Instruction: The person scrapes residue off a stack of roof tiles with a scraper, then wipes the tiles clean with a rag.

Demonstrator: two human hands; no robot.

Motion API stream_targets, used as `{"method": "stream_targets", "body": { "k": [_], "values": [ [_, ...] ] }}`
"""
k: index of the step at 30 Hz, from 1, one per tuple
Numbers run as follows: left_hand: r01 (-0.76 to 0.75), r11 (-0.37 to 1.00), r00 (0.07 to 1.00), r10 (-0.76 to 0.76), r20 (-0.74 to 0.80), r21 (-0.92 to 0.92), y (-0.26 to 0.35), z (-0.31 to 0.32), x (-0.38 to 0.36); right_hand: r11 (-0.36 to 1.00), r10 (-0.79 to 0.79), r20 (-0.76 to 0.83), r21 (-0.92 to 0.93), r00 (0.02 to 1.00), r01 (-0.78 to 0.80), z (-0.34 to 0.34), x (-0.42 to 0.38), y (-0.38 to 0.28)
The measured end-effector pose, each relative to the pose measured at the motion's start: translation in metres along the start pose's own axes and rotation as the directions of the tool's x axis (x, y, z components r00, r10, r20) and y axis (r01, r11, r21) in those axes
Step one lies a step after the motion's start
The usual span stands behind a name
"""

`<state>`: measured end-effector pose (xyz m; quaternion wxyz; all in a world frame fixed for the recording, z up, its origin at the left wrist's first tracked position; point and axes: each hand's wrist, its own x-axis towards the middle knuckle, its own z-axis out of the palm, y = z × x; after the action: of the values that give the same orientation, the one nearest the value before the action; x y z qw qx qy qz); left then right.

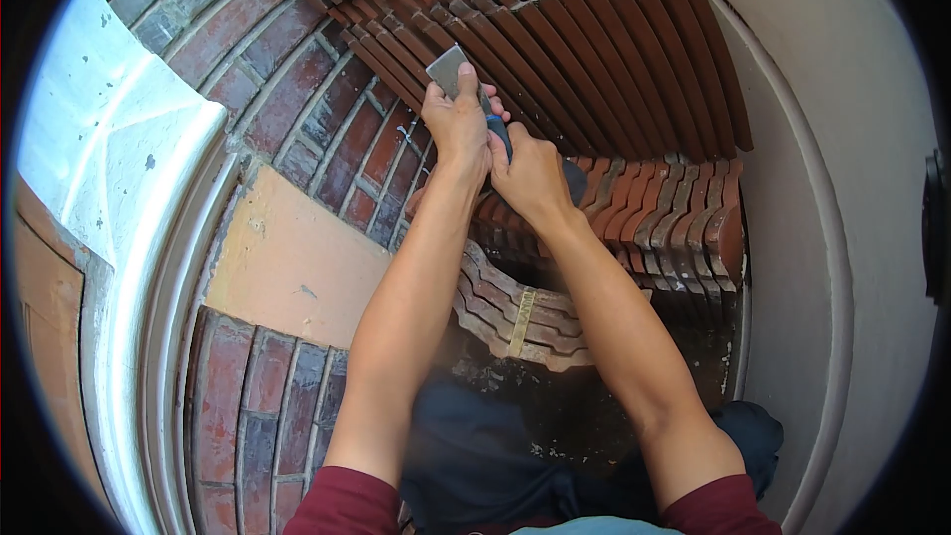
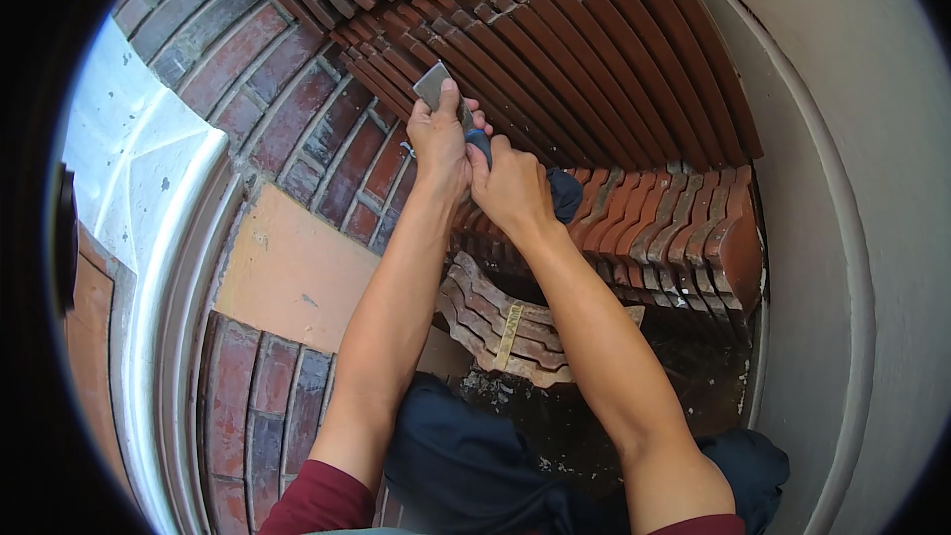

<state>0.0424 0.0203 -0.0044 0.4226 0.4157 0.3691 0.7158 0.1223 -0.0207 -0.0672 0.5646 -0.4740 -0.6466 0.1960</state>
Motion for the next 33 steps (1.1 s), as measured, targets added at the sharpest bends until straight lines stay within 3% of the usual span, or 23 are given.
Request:
{"method": "stream_targets", "body": {
  "k": [5, 14, 23, 26, 33],
  "values": [
    [-0.012, 1.0, 0.999, 0.013, 0.037, -0.022, -0.007, 0.003, 0.003, 0.999, -0.024, -0.047, -0.022, 0.999, 0.023, 0.0, 0.004, 0.008],
    [0.016, 0.999, 1.0, -0.015, -0.016, 0.042, 0.007, 0.007, 0.001, 0.999, 0.039, 0.01, 0.025, 0.999, -0.04, -0.004, 0.007, -0.002],
    [-0.095, 0.97, 0.992, 0.112, -0.061, 0.223, 0.007, 0.007, -0.001, 0.984, 0.089, 0.093, 0.147, 0.992, -0.102, -0.007, 0.006, -0.004],
    [-0.172, 0.905, 0.98, 0.199, -0.029, 0.389, 0.01, 0.007, -0.005, 0.98, 0.073, 0.091, 0.177, 0.993, -0.088, -0.008, 0.002, -0.006],
    [-0.247, 0.884, 0.965, 0.262, 0.018, 0.398, 0.005, 0.003, -0.001, 0.976, 0.029, 0.031, 0.215, 0.999, -0.035, 0.003, 0.003, -0.003]
  ]
}}
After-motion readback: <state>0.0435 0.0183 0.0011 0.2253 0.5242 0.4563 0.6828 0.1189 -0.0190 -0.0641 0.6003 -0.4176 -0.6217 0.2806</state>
